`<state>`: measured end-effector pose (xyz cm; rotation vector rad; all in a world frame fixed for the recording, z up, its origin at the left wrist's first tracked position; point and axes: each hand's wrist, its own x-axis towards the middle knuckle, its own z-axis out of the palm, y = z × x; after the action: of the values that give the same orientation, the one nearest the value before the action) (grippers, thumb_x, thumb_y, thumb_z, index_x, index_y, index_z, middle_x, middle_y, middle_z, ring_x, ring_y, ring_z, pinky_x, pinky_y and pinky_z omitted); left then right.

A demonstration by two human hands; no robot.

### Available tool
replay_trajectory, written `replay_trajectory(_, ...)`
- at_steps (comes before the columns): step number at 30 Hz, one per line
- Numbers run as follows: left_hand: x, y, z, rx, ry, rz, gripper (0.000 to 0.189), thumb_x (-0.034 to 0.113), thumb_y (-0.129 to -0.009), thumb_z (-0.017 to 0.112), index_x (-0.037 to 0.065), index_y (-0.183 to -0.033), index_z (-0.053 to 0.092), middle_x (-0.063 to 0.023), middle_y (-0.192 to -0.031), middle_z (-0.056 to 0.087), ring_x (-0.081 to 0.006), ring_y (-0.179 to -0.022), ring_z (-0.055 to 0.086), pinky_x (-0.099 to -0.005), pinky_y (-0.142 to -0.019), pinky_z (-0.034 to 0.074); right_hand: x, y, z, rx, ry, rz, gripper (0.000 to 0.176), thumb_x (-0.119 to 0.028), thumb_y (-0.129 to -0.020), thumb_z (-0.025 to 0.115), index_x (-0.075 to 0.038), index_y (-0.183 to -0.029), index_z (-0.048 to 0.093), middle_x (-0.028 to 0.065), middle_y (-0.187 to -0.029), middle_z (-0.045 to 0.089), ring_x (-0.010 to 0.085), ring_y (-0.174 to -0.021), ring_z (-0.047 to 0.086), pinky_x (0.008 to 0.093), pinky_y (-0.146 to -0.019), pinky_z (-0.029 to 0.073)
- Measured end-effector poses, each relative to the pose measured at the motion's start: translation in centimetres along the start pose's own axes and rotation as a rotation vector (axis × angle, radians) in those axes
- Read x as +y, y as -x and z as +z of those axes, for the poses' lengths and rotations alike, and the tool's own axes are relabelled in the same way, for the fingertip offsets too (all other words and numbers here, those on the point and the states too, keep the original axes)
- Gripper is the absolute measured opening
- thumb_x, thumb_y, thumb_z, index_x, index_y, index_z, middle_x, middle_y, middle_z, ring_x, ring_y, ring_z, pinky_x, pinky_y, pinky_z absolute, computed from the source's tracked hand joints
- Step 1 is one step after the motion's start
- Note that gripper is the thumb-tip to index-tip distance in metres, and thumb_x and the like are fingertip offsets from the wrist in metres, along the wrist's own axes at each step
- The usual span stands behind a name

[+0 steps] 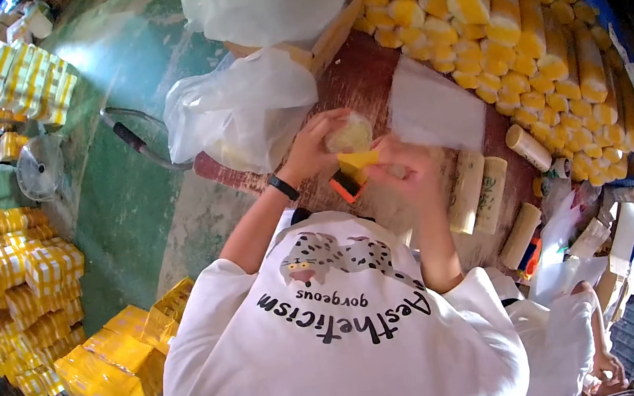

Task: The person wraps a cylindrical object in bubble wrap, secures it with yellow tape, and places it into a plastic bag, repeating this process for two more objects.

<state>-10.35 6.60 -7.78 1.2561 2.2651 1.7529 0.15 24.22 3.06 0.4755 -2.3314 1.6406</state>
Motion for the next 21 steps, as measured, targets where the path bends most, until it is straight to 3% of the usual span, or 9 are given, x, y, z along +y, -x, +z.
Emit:
replay_trajectory(2,0.3,0.0,0.1,0.014,0.008,-0.022,0.047,0.018,-0.069,0.076,0.005,-0.109,0.055,-0.0119,-0.129,0.053,-0.0314,-0.117,0.052,-0.0383,-0.098,0.043,-0.8,-0.9,0.2,-0.04,0.008,-0.097,0.016,0.001,-0.071,0.075,0.0,-0.084,0.068,0.0064,-0.08,0.065,0.021,-0.08,0.061,0.0318,-0.075,0.047)
replay_trajectory(5,1.1,-0.4,0.2,0.023,0.026,-0.078,0.043,0.014,-0.069,0.075,0.004,-0.106,0.055,-0.0122,-0.128,0.054,-0.0316,-0.117,0.052,-0.0385,-0.098,0.042,-1.1,-1.1,0.3,-0.017,-0.022,-0.053,0.016,0.0,-0.067,0.077,0.001,-0.08,0.066,0.007,-0.075,0.065,0.0203,-0.075,0.062,0.0373,-0.086,0.047)
replay_trajectory(11,0.0,-0.4,0.5,0.02,0.017,0.071,0.038,0.009,-0.068,0.071,0.005,-0.102,0.055,-0.0115,-0.127,0.055,-0.0314,-0.114,0.053,-0.0383,-0.096,0.043,2.9,0.3,0.6,0.199,-0.124,0.047,0.017,0.001,-0.07,0.076,0.002,-0.084,0.067,0.0091,-0.081,0.067,0.0182,-0.08,0.064,0.0327,-0.08,0.05)
replay_trajectory(21,0.4,-0.1,0.0,-0.012,-0.038,0.017,0.041,0.017,-0.068,0.074,0.006,-0.104,0.056,-0.0121,-0.127,0.054,-0.0316,-0.114,0.052,-0.0386,-0.096,0.042,5.0,-1.4,-0.5,0.122,-0.25,0.336,0.016,-0.01,-0.077,0.074,0.002,-0.086,0.069,0.0068,-0.084,0.069,0.0122,-0.076,0.063,0.0252,-0.072,0.049)
